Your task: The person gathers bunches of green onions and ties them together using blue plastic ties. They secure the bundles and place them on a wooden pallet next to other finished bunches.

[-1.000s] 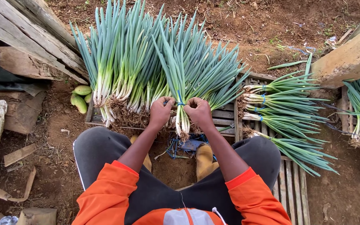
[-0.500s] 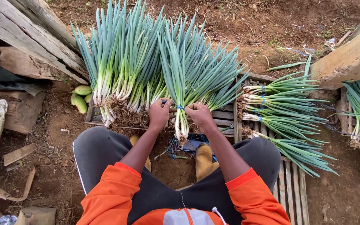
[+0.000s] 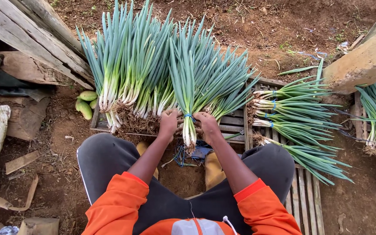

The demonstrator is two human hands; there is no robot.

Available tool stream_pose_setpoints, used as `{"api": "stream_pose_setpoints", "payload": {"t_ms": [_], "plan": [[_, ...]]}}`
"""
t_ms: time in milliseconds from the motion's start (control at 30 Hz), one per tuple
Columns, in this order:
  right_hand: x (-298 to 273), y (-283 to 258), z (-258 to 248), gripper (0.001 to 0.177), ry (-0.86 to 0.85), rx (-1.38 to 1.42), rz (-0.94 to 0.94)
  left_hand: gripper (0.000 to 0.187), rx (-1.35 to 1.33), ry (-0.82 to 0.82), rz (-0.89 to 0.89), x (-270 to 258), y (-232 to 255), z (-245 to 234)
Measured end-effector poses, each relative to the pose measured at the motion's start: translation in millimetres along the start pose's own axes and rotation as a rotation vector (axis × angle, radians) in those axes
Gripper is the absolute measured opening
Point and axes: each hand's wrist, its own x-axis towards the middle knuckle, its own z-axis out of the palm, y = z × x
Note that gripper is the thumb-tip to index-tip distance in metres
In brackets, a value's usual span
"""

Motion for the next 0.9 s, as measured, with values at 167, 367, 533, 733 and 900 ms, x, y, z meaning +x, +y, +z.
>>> {"api": "stream_pose_setpoints", "payload": {"t_ms": [167,367,533,733,900], "plan": [[-6.3,8.2,8.3,0.035,-0.037,-0.039,-0.014,0.093,0.383,-0.101,-0.001,9.7,-31.3,8.4],[-0.2,1.9,-8.0,0.057,0.129,-0.283,-0.126,0.079,0.573,-0.149,0.077,-67.8,3.2,21.9],[-31.1,-26.7,6.5,0.079,0.122,-0.249,-0.172,0.058,0.504,-0.229,0.206,-109.9,11.8,25.4],[13.5,15.5,-40.3,0.062,0.249,-0.002,-0.413,0.056,0.843,-0.302,0.428,-80.8,-22.7,21.6],[-4.9,13.1,-30.2,0.056,0.259,-0.065,-0.488,0.073,0.554,-0.279,0.39,-84.7,-6.7,29.5]]}}
